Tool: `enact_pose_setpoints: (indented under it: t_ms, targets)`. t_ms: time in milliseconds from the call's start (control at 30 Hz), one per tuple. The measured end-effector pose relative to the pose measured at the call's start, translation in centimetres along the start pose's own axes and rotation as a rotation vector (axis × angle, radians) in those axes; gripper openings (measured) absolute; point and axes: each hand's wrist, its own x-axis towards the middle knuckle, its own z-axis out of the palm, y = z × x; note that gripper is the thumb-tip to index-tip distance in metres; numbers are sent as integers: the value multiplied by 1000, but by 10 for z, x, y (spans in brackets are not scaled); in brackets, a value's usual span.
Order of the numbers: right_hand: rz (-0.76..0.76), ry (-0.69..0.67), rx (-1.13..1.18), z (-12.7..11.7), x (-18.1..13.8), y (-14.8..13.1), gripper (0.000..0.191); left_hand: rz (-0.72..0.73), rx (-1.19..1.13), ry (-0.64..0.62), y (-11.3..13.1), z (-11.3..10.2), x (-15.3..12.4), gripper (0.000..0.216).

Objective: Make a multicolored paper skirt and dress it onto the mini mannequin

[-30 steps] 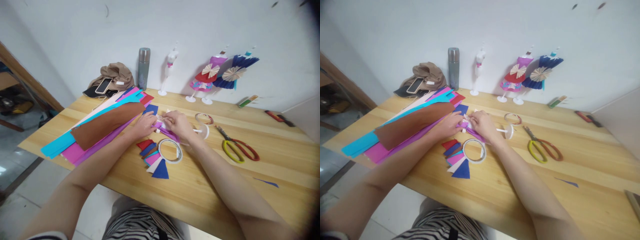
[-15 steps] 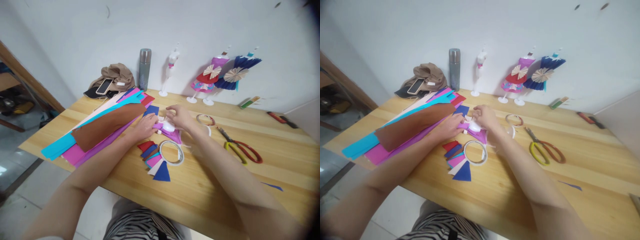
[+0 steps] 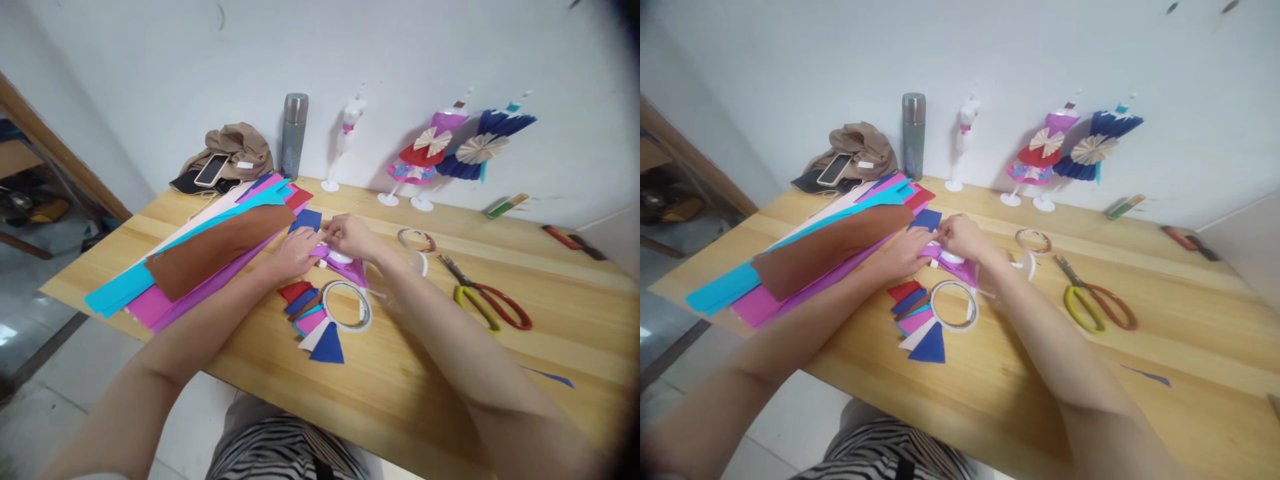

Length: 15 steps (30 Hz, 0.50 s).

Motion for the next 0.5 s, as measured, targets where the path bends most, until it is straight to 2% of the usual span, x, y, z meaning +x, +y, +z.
enact_pose_setpoints:
  t_ms: [233,367,500]
  targets:
    - [194,32,85,3,-6,2,16,39,59,-22,1,-1,3,22]
    - [269,36,139,7,-6,5,15,36,48,-31,0,0,3,25]
    - [293,49,173,8,-7,6,14,7,46,-14,1,1,2,40]
